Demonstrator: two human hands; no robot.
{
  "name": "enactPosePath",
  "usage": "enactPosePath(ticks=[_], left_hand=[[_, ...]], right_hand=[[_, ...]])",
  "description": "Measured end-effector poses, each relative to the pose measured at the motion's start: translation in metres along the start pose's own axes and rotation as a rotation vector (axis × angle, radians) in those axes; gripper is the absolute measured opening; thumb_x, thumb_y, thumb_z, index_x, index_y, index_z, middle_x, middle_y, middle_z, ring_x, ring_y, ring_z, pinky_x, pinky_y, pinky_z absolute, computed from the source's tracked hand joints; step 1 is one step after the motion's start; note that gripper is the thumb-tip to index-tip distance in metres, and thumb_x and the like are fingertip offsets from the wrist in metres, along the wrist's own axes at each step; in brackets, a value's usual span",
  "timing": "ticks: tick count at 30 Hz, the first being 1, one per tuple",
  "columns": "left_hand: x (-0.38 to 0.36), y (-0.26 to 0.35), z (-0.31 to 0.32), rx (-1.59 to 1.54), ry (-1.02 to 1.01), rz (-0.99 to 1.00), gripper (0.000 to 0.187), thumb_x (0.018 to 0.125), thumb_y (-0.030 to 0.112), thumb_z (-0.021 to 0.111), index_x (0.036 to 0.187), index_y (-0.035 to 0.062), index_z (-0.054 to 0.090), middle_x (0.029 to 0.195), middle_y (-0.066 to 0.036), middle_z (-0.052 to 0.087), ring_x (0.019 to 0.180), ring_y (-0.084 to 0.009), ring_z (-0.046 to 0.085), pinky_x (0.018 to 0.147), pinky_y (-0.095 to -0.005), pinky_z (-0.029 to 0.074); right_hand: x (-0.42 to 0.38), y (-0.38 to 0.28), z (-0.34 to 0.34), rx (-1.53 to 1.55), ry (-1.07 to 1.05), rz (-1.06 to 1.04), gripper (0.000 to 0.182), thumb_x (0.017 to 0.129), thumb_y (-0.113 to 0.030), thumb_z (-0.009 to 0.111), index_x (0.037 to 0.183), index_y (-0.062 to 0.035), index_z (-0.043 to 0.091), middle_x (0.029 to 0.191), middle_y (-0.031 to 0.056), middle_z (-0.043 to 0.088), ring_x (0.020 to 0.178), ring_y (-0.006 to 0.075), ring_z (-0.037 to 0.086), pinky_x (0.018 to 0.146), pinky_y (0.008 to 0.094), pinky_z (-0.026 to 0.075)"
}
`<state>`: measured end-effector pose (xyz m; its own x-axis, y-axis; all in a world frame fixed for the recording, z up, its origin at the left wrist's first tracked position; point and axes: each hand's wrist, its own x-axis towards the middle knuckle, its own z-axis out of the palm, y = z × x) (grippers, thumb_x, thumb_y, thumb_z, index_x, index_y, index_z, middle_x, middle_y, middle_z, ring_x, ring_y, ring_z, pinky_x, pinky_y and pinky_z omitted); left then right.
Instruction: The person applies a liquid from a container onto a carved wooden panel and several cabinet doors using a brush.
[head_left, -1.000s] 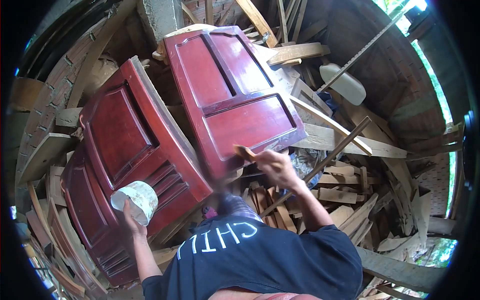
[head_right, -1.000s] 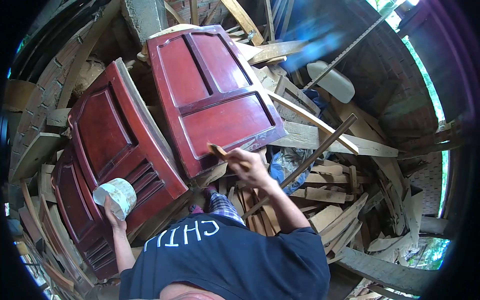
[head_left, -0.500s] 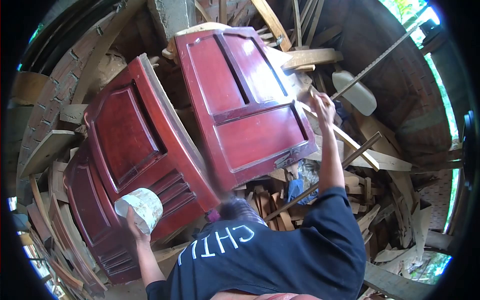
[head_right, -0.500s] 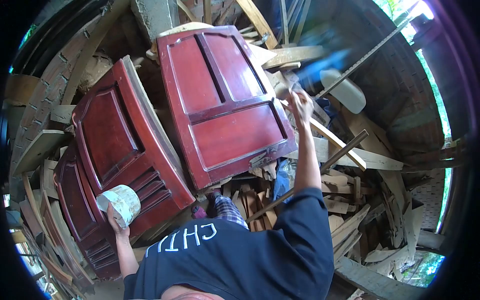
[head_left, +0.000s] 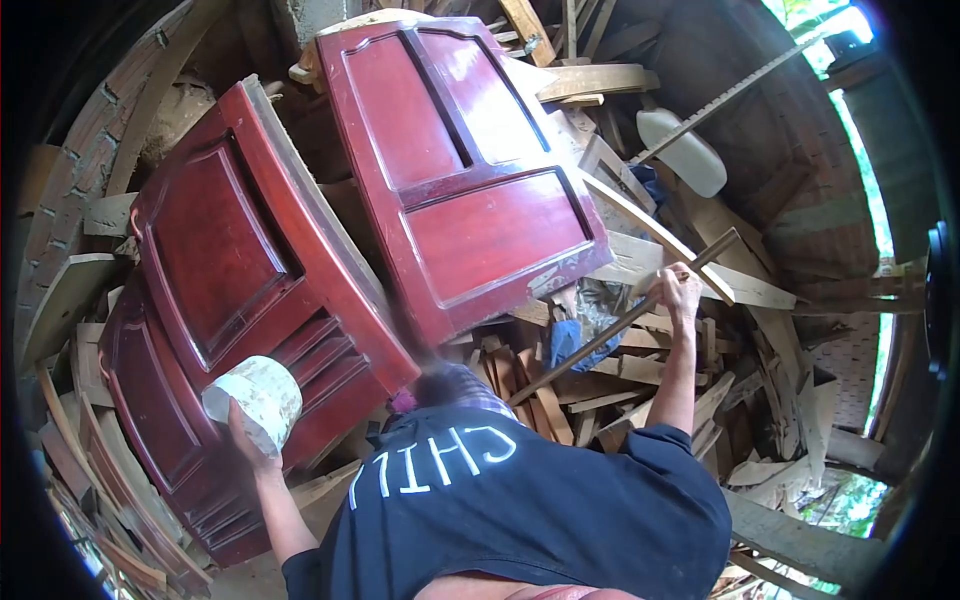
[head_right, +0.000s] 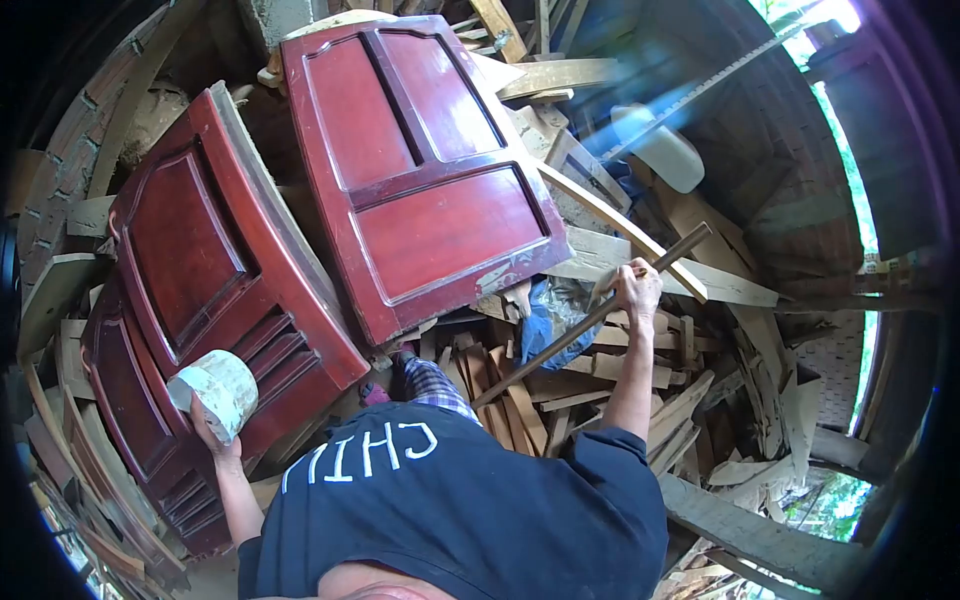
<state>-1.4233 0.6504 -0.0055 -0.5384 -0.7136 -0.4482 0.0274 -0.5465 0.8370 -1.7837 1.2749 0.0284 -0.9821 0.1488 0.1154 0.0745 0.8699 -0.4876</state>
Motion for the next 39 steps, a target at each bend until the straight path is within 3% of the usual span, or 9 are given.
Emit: enactPosePath(ticks=[2,8,16,23,26,29,33,37,39], left_hand=[[0.002,0.000,0.001,-0.003,-0.043,0.003,0.067,0.092,0.047,0.051,0.142,0.0047,0.036,0.137,-0.012,0.047,0.127,-0.0282,0.046,0.105,-0.0452,0.038],[0.000,0.001,-0.001,0.019,-0.101,0.030,0.067,0.092,0.048,0.051,0.142,0.0049,0.036,0.138,-0.010,0.047,0.128,-0.0255,0.045,0.107,-0.0430,0.035],[0.006,-0.006,-0.013,0.008,-0.105,0.059,0.066,0.092,0.047,0.053,0.141,0.0048,0.038,0.137,-0.009,0.048,0.128,-0.0251,0.046,0.107,-0.0432,0.035],[0.007,-0.009,-0.016,-0.020,-0.159,0.077,0.064,0.092,0.046,0.053,0.138,0.0040,0.042,0.135,-0.008,0.050,0.126,-0.0227,0.047,0.106,-0.0409,0.036],[0.012,-0.012,-0.025,0.007,-0.156,0.100,0.062,0.093,0.046,0.052,0.138,0.0043,0.043,0.134,-0.007,0.051,0.126,-0.0218,0.048,0.106,-0.0402,0.037],[0.011,-0.010,-0.023,-0.018,-0.161,0.078,0.061,0.093,0.045,0.052,0.138,0.0048,0.043,0.134,-0.007,0.051,0.125,-0.0217,0.048,0.105,-0.0400,0.037],[0.010,-0.011,-0.023,-0.023,-0.147,0.092,0.061,0.093,0.045,0.052,0.138,0.0047,0.043,0.134,-0.007,0.050,0.126,-0.0213,0.048,0.105,-0.0394,0.037],[0.009,-0.010,-0.022,-0.031,-0.194,0.092,0.062,0.093,0.045,0.052,0.138,0.0040,0.042,0.134,-0.008,0.050,0.125,-0.0217,0.048,0.106,-0.0389,0.037],[0.006,-0.009,-0.020,-0.048,-0.193,0.077,0.062,0.093,0.045,0.052,0.138,0.0030,0.042,0.134,-0.009,0.050,0.124,-0.0221,0.049,0.105,-0.0390,0.038]], right_hand=[[-0.013,-0.011,0.000,0.362,-0.017,0.162,0.015,0.089,-0.014,0.058,0.088,-0.0025,0.066,0.073,0.0071,0.068,0.060,0.0122,0.062,0.052,0.0275,0.051],[-0.103,-0.135,0.058,0.119,-0.047,-0.477,0.010,0.086,-0.010,0.060,0.091,-0.0016,0.063,0.077,0.0162,0.063,0.070,0.0311,0.063,0.063,0.0376,0.052],[-0.189,-0.196,0.052,0.721,-0.786,-0.351,0.016,0.088,-0.004,0.064,0.104,-0.0019,0.067,0.089,0.0094,0.070,0.082,0.0157,0.067,0.073,0.0285,0.053],[-0.067,0.001,0.048,0.278,0.328,-0.068,0.014,0.092,-0.016,0.059,0.096,-0.0067,0.069,0.080,0.0096,0.072,0.073,0.0166,0.068,0.063,0.0309,0.054],[-0.075,-0.017,0.069,0.250,0.385,-0.182,0.017,0.093,-0.017,0.057,0.099,-0.0059,0.068,0.087,0.0120,0.072,0.073,0.0182,0.069,0.065,0.0309,0.055],[-0.144,-0.128,0.086,-0.005,0.263,-0.639,0.020,0.094,-0.014,0.053,0.078,-0.0033,0.060,0.066,0.0094,0.058,0.053,0.0230,0.056,0.050,0.0361,0.049],[-0.245,-0.230,0.091,0.638,-0.122,-0.543,0.008,0.084,-0.001,0.062,0.091,0.0005,0.063,0.077,0.0164,0.064,0.064,0.0283,0.064,0.059,0.0347,0.051],[-0.251,-0.240,0.075,1.031,-0.806,-0.284,0.015,0.093,-0.009,0.060,0.103,0.0019,0.064,0.080,0.0050,0.066,0.071,0.0064,0.063,0.061,0.0217,0.050],[-0.229,-0.226,0.070,0.860,-0.805,-0.275,0.014,0.094,-0.010,0.059,0.102,0.0010,0.065,0.079,0.0048,0.066,0.070,0.0094,0.064,0.061,0.0227,0.051]])
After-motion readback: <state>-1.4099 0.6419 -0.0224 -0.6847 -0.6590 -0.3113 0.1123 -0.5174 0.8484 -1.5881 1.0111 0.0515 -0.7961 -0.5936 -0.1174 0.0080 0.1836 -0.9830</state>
